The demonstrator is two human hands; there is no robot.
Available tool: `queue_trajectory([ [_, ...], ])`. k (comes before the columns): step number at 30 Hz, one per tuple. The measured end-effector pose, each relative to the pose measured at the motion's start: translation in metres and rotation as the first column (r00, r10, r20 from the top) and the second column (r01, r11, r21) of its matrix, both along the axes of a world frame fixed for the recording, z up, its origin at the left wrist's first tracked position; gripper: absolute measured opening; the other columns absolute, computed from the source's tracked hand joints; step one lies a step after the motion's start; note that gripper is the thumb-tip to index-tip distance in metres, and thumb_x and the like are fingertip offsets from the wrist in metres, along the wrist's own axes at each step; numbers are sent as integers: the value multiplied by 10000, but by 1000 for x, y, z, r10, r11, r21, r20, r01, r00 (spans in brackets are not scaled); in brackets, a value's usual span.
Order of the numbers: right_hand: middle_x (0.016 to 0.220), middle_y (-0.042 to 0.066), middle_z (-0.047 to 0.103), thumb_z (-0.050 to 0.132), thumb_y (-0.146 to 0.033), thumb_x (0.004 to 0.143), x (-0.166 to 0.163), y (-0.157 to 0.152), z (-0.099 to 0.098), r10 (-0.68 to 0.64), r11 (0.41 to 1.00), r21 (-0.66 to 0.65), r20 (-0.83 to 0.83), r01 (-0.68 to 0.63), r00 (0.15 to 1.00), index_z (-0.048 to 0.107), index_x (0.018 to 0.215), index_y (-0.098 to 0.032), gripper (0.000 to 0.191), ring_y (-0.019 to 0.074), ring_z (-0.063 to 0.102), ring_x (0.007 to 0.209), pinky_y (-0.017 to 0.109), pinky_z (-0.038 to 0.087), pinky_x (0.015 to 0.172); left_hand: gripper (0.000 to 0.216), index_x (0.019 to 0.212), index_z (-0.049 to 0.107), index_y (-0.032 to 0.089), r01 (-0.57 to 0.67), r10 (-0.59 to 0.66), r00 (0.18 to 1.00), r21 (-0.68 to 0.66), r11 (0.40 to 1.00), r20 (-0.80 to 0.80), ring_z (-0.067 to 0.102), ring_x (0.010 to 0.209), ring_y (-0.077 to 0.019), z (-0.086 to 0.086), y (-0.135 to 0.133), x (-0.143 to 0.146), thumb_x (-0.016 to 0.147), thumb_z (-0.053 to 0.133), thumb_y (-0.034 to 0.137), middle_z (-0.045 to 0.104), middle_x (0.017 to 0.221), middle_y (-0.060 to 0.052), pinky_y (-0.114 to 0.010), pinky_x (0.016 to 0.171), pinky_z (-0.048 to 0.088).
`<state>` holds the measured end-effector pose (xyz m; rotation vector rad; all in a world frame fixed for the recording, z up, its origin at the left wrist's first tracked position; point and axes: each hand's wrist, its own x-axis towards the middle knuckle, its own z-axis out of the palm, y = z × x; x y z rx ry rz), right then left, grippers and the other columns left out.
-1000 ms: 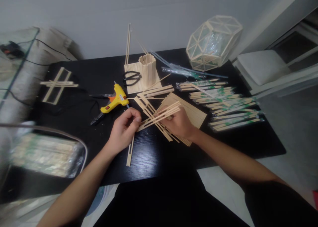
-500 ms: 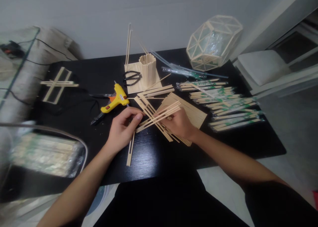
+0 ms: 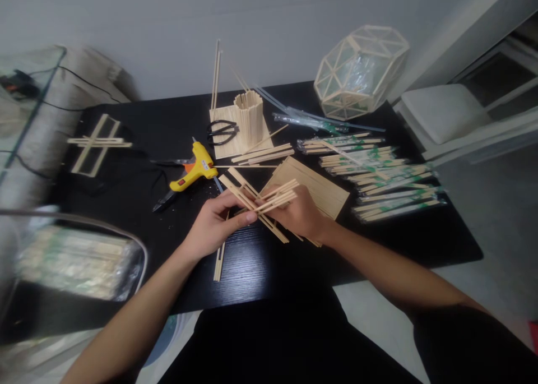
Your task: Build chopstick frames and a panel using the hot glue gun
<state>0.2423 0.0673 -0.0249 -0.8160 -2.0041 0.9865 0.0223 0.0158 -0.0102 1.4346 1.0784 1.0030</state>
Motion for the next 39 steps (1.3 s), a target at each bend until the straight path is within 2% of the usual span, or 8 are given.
queue_trajectory([
  [8, 887, 29, 833, 771, -286, 970, 1, -1, -3, 37, 998, 59, -18, -36, 999, 818, 942, -200, 103, 158, 764, 756, 260, 557, 705, 83, 941, 844, 252, -16, 16, 1000, 0, 1000, 20, 701, 1001, -214, 1, 0, 2, 886, 847, 314, 779, 1018, -57, -375, 984, 545],
  [13, 872, 19, 826, 771, -318, 972, 0, -2, -5, 27, 999, 29, -5, -27, 1000, 805, 942, -200, 127, 151, 756, 748, 249, 547, 692, 120, 975, 849, 246, -11, 11, 1000, 50, 999, -14, 684, 1008, -215, 1, 0, 1, 900, 838, 339, 767, 1017, -60, -349, 959, 536],
  [21, 824, 37, 813, 718, -429, 1022, 0, -1, 0, 18, 996, 93, -17, -16, 1000, 801, 881, -178, 299, 143, 732, 689, 249, 519, 661, 215, 975, 853, 237, 0, -2, 999, 40, 999, 38, 692, 1019, -213, -4, 2, -1, 838, 897, 397, 780, 1060, -60, -342, 985, 522],
  [28, 860, 30, 821, 723, -392, 1021, 0, -1, -3, 33, 997, 70, -25, -31, 999, 808, 923, -193, 237, 148, 754, 735, 260, 551, 691, 142, 962, 853, 248, 25, -26, 999, 27, 999, 40, 690, 1000, -201, -6, 2, 0, 848, 892, 325, 772, 1011, -47, -336, 962, 529],
  [34, 883, 27, 830, 752, -284, 989, -1, -2, -6, 26, 997, 75, -9, -26, 1000, 803, 941, -194, 114, 155, 770, 757, 260, 571, 714, 135, 989, 861, 273, 17, -17, 1000, 54, 998, -3, 670, 995, -192, -7, 2, -1, 862, 880, 314, 763, 1003, -39, -325, 939, 529],
  [39, 877, 34, 833, 734, -315, 1005, -2, -3, -5, 16, 996, 93, -14, -14, 1000, 798, 927, -187, 163, 159, 774, 751, 259, 568, 691, 144, 1001, 862, 283, 11, -10, 1000, 70, 997, -21, 669, 992, -194, -6, 2, -1, 862, 879, 318, 756, 1002, -37, -336, 937, 533],
])
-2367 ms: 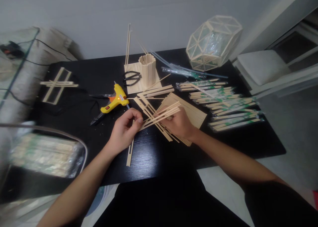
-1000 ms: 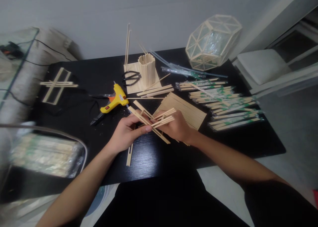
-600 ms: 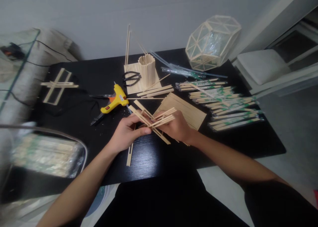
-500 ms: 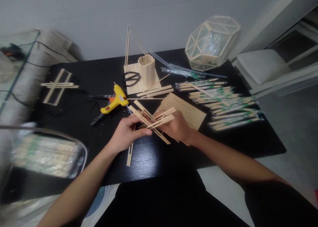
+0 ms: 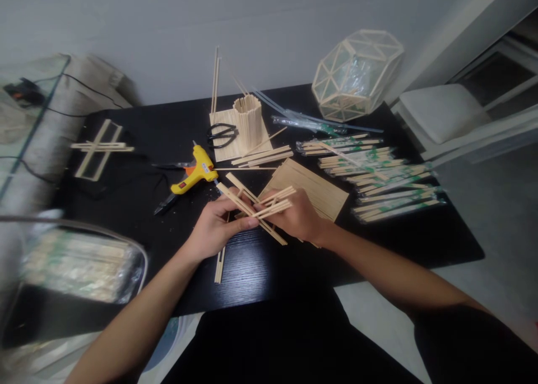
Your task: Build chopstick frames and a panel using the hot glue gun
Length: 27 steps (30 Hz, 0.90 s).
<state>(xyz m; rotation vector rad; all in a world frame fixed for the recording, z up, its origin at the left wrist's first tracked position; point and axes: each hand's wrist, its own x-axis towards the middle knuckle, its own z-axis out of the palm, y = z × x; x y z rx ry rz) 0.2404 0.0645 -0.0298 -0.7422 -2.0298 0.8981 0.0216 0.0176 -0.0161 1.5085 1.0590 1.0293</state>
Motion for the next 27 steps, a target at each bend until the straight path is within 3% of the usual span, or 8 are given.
queue_trajectory([
  [27, 877, 43, 832, 733, -357, 1009, 1, 2, -2, 9, 1000, -14, 9, -9, 1000, 816, 931, -193, 199, 168, 772, 754, 280, 590, 727, 180, 938, 847, 238, -24, 24, 999, -6, 1000, -38, 671, 1014, -234, 1, 1, 2, 856, 876, 396, 765, 1015, -72, -406, 986, 536],
])
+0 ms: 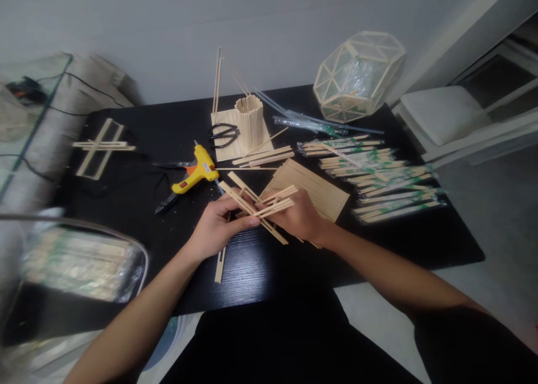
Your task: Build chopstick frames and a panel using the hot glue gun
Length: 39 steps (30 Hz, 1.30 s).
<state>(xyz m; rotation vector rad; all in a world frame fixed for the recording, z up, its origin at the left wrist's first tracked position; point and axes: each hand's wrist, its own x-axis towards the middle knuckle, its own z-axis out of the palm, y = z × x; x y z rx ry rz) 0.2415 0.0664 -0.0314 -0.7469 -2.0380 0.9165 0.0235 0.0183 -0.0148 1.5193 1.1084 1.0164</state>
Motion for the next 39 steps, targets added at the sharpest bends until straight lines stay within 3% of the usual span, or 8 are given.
queue_trajectory([
  [11, 884, 46, 839, 759, -291, 988, 0, 0, 1, -7, 999, 31, -9, 7, 1000, 821, 932, -183, 136, 166, 785, 771, 250, 572, 722, 190, 921, 843, 231, 4, -4, 1000, -6, 1000, -9, 664, 1011, -232, 0, 0, -1, 861, 870, 410, 760, 1010, -70, -395, 990, 532],
  [18, 869, 35, 840, 764, -360, 986, -2, 0, 1, -33, 999, -1, -6, 33, 999, 829, 917, -212, 175, 168, 777, 748, 267, 589, 708, 173, 940, 847, 229, -7, 7, 1000, -26, 1000, 12, 676, 989, -223, 1, -1, 0, 860, 875, 380, 759, 1015, -72, -384, 981, 536],
  [25, 886, 33, 839, 759, -286, 984, -1, 0, 0, -22, 1000, 12, -6, 22, 1000, 833, 928, -221, 113, 174, 787, 780, 272, 597, 733, 192, 944, 849, 228, -9, 8, 1000, -19, 1000, -4, 678, 992, -226, 2, -1, 0, 864, 868, 402, 764, 1006, -75, -384, 974, 541],
  [39, 883, 37, 838, 746, -375, 1004, -1, 0, 2, -24, 1000, 4, 10, 24, 1000, 842, 937, -224, 191, 171, 780, 776, 266, 587, 728, 194, 945, 842, 221, -18, 19, 1000, -51, 999, 24, 686, 995, -225, 2, -1, 1, 858, 873, 391, 765, 1036, -71, -378, 985, 541],
])
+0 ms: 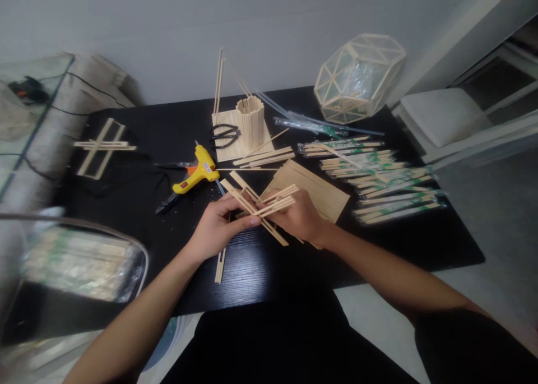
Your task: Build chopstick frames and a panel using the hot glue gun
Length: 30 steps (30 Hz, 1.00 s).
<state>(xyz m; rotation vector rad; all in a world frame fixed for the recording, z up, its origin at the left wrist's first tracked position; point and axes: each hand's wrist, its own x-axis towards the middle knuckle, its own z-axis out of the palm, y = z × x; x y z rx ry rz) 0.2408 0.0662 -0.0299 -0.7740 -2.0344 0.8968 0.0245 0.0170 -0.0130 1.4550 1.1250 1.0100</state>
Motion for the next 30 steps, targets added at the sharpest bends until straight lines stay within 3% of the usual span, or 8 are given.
queue_trajectory([
  [30, 848, 45, 829, 694, -477, 1032, 0, 0, 4, -1, 1000, 11, -6, 1, 1000, 825, 890, -195, 343, 158, 757, 739, 262, 544, 678, 142, 977, 833, 231, 25, -26, 999, 21, 999, 45, 678, 1069, -211, -6, -1, -2, 863, 874, 306, 757, 1086, -54, -359, 1027, 524],
])
